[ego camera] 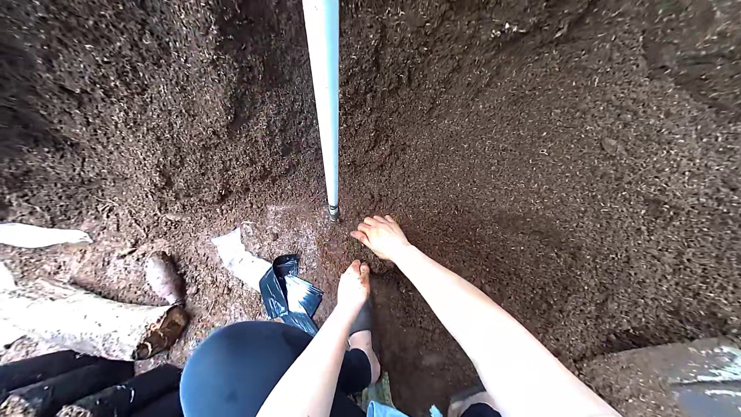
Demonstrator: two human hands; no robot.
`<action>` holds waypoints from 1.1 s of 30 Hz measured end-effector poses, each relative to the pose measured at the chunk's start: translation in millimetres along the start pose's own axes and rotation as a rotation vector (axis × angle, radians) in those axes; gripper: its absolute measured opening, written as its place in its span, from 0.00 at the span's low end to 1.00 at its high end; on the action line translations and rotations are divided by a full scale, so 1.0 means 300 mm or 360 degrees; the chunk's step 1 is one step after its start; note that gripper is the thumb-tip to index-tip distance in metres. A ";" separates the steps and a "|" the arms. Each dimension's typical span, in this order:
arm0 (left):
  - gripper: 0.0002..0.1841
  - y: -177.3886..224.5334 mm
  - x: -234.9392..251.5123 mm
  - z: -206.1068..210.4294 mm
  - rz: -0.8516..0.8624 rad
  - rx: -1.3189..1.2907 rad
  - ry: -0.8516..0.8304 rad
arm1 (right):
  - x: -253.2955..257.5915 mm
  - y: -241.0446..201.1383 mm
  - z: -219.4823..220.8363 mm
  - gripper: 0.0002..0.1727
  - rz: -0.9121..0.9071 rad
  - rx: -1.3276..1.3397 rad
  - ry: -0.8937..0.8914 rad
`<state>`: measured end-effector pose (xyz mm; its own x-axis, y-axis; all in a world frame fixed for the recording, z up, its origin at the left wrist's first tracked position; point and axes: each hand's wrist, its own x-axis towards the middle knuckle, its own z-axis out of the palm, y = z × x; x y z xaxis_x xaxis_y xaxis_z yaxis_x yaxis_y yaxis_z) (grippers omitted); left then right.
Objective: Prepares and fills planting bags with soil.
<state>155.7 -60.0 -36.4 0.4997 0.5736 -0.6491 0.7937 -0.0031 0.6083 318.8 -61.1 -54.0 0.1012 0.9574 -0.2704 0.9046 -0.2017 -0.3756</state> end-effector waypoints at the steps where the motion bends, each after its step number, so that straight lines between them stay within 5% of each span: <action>1: 0.23 0.002 -0.008 0.002 -0.0008 -0.0024 0.0024 | -0.007 -0.007 0.030 0.34 -0.0013 -0.0090 0.0065; 5: 0.20 0.013 -0.017 0.009 -0.0002 -0.0073 0.0097 | -0.020 -0.025 0.060 0.33 -0.0019 -0.0272 0.0253; 8: 0.25 0.016 -0.003 -0.025 -0.0044 -0.0100 0.0095 | -0.035 -0.015 -0.041 0.31 0.0170 -0.0013 0.0159; 11: 0.45 0.012 0.018 -0.082 -0.0274 -0.0004 -0.0143 | -0.112 0.065 -0.147 0.41 0.0695 0.0382 -0.0228; 13: 0.47 0.004 0.038 -0.087 -0.0307 -0.0013 -0.0323 | -0.167 0.128 -0.126 0.47 0.0900 0.0553 -0.0697; 15: 0.43 0.008 0.040 -0.087 -0.0283 -0.0106 -0.0423 | -0.197 0.134 -0.083 0.43 0.0850 0.0645 -0.0980; 24: 0.17 -0.013 0.006 -0.029 0.0327 -0.0028 -0.0045 | -0.214 0.047 -0.081 0.31 0.0470 0.0027 -0.0627; 33: 0.22 -0.016 -0.345 -0.359 0.0327 -0.0904 0.0405 | -0.302 -0.189 -0.405 0.38 0.0129 0.0569 -0.0043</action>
<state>62.8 -31.1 76.9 0.4683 0.7837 -0.4081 0.3492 0.2601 0.9002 308.8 -111.1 99.5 0.1516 0.9305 -0.3335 0.6916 -0.3409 -0.6368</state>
